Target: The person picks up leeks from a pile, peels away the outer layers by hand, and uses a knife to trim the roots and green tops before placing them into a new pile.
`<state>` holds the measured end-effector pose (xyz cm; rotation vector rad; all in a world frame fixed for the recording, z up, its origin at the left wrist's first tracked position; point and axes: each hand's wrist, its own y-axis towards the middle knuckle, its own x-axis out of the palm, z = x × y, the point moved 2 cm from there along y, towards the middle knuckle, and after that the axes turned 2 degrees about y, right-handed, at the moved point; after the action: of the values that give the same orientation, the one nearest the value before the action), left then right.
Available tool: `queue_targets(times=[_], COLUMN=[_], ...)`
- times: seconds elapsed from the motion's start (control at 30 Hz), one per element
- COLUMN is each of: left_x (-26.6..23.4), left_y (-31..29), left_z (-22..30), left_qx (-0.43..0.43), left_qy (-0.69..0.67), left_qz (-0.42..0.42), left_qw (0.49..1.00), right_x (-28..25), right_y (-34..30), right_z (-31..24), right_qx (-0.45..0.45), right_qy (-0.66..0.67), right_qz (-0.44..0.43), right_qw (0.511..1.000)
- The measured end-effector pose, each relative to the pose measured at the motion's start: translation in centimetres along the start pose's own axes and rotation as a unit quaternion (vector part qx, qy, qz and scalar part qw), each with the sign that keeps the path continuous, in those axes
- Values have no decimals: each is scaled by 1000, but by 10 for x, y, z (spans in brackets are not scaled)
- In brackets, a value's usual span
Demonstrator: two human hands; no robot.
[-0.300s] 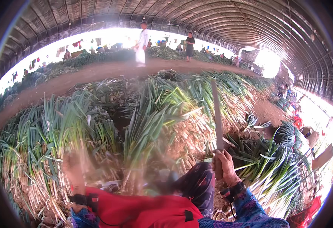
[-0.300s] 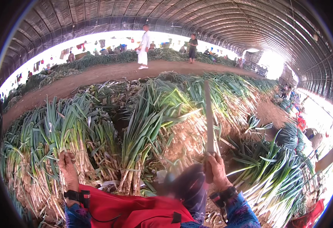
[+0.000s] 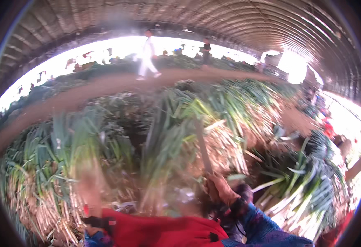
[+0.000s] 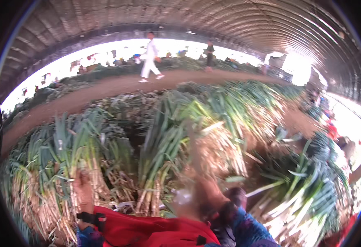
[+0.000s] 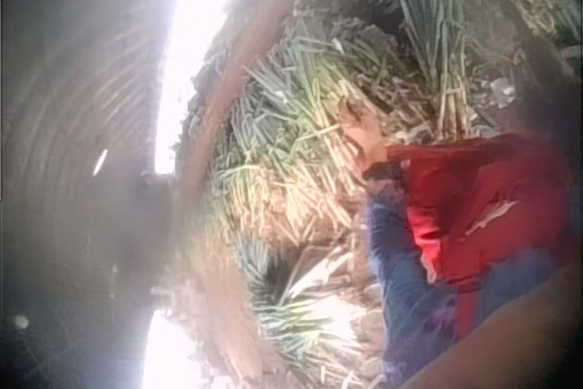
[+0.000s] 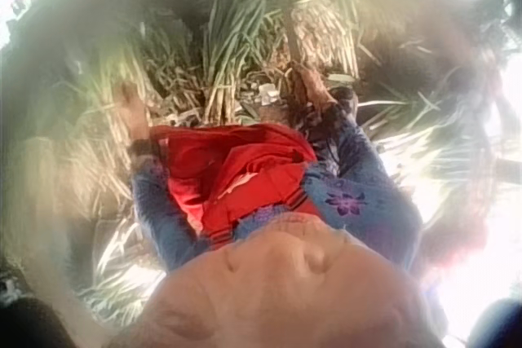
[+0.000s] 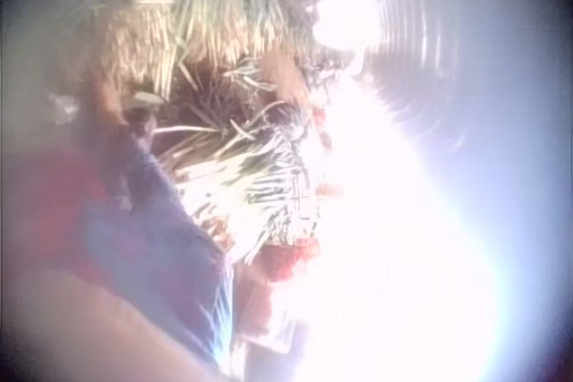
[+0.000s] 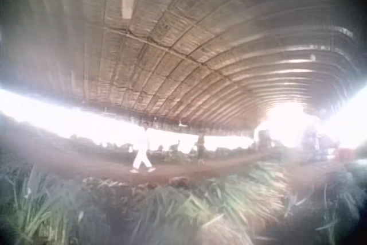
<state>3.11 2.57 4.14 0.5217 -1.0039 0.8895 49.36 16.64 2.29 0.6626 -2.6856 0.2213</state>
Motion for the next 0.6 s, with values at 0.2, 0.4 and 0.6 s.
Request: queue_targets(times=[0.2,0.4,0.6], left_x=[20,14,30], left_y=[-13,2,7], left_z=[-29,-49,-95], left_qx=[291,380,320], left_qy=[666,690,634], left_qz=[-100,-131,-148], left_qw=[680,602,688], right_x=[-30,-43,-108], right_y=[42,32,42], right_z=[81,139,193], right_qx=[62,-22,-26], right_qy=[-298,-307,-455], right_qz=[120,106,186], right_qw=[945,945,870])
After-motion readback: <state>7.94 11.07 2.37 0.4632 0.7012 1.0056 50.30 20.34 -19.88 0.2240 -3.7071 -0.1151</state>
